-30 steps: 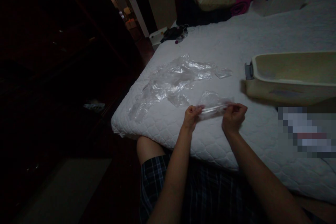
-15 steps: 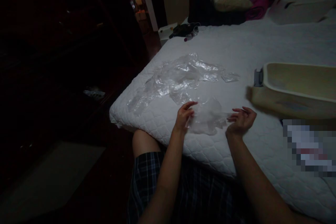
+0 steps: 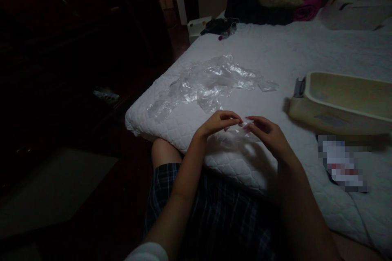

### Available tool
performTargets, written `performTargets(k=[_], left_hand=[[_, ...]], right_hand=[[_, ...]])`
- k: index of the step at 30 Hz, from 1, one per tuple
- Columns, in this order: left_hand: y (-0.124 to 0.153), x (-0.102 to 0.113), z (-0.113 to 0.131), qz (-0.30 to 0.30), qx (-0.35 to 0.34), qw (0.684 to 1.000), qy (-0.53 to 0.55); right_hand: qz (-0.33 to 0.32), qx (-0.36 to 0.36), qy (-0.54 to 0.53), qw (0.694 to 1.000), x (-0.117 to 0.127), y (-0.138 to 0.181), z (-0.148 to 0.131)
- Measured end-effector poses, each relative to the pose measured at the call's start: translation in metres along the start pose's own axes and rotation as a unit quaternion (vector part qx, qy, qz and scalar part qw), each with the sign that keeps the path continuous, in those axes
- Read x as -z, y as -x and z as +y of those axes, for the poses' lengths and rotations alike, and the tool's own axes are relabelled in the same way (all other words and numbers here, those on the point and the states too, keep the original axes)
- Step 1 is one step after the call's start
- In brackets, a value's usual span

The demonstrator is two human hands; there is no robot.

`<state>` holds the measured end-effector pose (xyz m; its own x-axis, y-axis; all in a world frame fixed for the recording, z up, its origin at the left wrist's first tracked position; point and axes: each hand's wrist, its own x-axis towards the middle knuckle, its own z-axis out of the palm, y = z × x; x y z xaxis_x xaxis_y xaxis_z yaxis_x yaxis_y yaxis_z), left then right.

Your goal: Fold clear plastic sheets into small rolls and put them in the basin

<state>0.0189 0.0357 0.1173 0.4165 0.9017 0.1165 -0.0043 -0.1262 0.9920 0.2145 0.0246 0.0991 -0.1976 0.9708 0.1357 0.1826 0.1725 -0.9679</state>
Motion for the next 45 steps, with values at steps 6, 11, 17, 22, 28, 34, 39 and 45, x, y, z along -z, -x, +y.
performTargets(k=[6, 11, 17, 22, 28, 34, 39, 45], left_hand=[[-0.001, 0.007, 0.006, 0.003, -0.064, 0.995, -0.075], [0.014, 0.018, -0.004, 0.033, -0.027, 0.999, -0.030], [0.026, 0.024, 0.004, 0.050, 0.028, 0.993, 0.104], [0.019, 0.015, 0.011, 0.075, 0.048, 0.987, 0.137], [0.001, -0.002, 0.000, 0.119, 0.107, 0.984, 0.072], [-0.032, -0.005, -0.022, 0.164, 0.189, 0.968, -0.014], [-0.047, -0.008, -0.047, 0.199, 0.162, 0.929, -0.267], [-0.034, -0.020, -0.060, 0.169, 0.023, 0.816, -0.552]], right_hand=[[0.057, -0.010, -0.042, 0.997, -0.001, 0.001, -0.021], [0.178, -0.034, -0.105, 0.978, 0.015, 0.005, -0.029], [0.187, -0.060, -0.125, 0.973, 0.036, 0.011, -0.037], [0.193, -0.087, -0.121, 0.970, 0.041, 0.012, -0.036], [0.168, -0.118, -0.089, 0.975, 0.043, 0.008, -0.025], [0.153, -0.165, -0.005, 0.974, 0.052, -0.016, 0.019], [0.185, -0.132, 0.112, 0.967, 0.053, -0.040, 0.057], [0.145, 0.085, 0.361, 0.917, 0.038, -0.038, 0.075]])
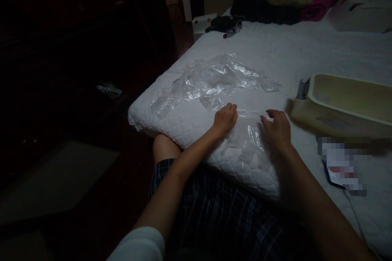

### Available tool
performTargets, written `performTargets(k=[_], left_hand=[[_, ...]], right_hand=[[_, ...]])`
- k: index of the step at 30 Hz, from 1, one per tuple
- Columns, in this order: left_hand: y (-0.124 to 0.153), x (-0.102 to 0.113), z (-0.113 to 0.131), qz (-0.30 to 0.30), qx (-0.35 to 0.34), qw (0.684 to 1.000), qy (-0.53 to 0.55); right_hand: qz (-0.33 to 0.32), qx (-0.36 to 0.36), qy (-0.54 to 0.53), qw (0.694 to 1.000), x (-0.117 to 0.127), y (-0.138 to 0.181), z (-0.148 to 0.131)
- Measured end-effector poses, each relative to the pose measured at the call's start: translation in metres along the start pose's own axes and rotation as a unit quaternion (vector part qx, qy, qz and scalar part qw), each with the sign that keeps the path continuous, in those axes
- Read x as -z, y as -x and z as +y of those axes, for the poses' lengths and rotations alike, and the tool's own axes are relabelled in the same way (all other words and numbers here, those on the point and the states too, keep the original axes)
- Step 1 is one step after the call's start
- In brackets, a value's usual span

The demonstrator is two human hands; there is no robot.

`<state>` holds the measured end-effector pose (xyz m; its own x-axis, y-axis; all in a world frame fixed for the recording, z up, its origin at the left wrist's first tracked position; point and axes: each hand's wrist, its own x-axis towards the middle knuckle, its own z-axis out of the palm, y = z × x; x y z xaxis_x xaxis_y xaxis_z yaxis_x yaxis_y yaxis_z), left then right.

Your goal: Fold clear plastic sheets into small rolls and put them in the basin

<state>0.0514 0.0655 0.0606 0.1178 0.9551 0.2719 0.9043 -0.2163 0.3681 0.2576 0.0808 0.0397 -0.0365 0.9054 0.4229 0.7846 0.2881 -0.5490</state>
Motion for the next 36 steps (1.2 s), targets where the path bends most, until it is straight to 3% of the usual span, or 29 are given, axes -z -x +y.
performTargets(k=[4, 7, 11, 16, 20, 25, 28, 31, 36], left_hand=[[0.002, -0.009, 0.000, -0.081, -0.167, 0.983, -0.002], [0.000, -0.023, -0.009, -0.107, -0.227, 0.968, -0.010], [0.004, -0.040, -0.024, -0.117, -0.206, 0.971, -0.031], [0.009, -0.049, -0.030, -0.087, -0.198, 0.976, -0.028], [0.009, -0.052, -0.029, -0.084, -0.200, 0.975, -0.037], [0.007, -0.053, -0.029, -0.082, -0.194, 0.977, -0.032], [0.008, -0.051, -0.028, -0.083, -0.193, 0.977, -0.029], [0.008, -0.050, -0.027, -0.082, -0.192, 0.978, -0.026], [0.008, -0.049, -0.026, -0.080, -0.190, 0.978, -0.028]], right_hand=[[-0.084, 0.083, 0.057, 0.991, -0.013, 0.011, -0.003], [-0.127, 0.125, 0.091, 0.980, -0.020, 0.012, 0.000], [-0.089, 0.113, 0.080, 0.986, -0.016, 0.011, 0.011], [0.073, -0.022, 0.065, 0.995, -0.004, 0.023, 0.028], [0.124, -0.084, 0.122, 0.981, -0.005, 0.034, 0.035], [0.102, -0.016, 0.140, 0.985, -0.011, 0.036, 0.034], [0.080, 0.009, 0.080, 0.994, -0.010, 0.035, 0.033], [0.078, -0.021, -0.058, 0.995, -0.005, 0.036, 0.029], [0.073, -0.115, -0.224, 0.965, -0.002, 0.039, 0.021]])
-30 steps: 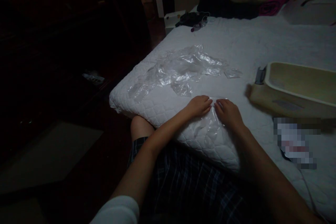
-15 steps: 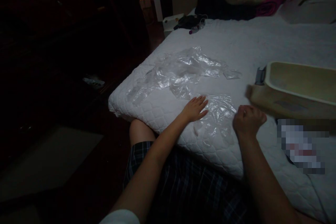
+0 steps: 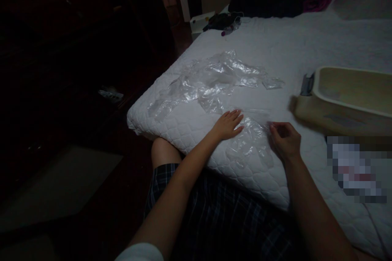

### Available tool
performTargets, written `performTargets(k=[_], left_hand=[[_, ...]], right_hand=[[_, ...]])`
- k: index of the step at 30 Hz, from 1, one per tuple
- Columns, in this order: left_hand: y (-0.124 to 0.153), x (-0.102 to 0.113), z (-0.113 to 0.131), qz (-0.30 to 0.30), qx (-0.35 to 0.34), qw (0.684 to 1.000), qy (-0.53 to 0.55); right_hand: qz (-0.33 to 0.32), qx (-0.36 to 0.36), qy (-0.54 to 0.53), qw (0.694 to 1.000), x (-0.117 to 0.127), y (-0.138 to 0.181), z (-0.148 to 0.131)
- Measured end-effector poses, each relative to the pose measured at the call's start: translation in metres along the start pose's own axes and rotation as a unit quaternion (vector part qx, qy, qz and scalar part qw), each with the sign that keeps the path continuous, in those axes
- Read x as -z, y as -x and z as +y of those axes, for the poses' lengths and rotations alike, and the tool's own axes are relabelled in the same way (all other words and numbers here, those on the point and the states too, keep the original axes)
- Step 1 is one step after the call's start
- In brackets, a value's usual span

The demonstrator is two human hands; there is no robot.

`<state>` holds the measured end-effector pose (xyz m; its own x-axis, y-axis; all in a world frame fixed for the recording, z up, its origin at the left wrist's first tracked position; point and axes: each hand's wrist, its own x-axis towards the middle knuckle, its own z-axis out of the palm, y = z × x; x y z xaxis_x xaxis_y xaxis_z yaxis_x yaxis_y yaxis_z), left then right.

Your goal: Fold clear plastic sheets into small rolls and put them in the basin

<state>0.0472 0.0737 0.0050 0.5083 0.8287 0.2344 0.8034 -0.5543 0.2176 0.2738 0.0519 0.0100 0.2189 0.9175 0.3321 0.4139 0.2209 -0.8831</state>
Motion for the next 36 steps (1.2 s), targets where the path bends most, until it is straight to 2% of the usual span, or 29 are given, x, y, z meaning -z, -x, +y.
performTargets(k=[10, 15, 21, 29, 34, 36], left_hand=[[0.000, -0.002, -0.001, -0.001, 0.000, 1.000, 0.000], [0.002, 0.000, 0.000, 0.003, 0.004, 1.000, 0.017], [0.004, 0.002, -0.001, 0.014, 0.003, 0.999, 0.046], [0.005, 0.005, 0.001, 0.015, 0.006, 0.999, 0.041], [0.006, 0.004, 0.000, 0.018, 0.017, 0.998, 0.049], [0.006, 0.002, 0.000, 0.019, 0.019, 0.999, 0.045]], right_hand=[[0.043, -0.047, 0.027, 0.998, 0.003, -0.004, -0.001], [0.098, -0.069, 0.010, 0.993, 0.005, -0.005, 0.001], [0.130, -0.062, 0.093, 0.985, 0.011, -0.007, 0.000], [0.182, -0.063, 0.153, 0.969, 0.012, -0.005, -0.005], [0.260, -0.076, 0.108, 0.957, 0.017, -0.009, 0.006], [0.269, -0.079, 0.065, 0.958, 0.017, -0.011, 0.009]])
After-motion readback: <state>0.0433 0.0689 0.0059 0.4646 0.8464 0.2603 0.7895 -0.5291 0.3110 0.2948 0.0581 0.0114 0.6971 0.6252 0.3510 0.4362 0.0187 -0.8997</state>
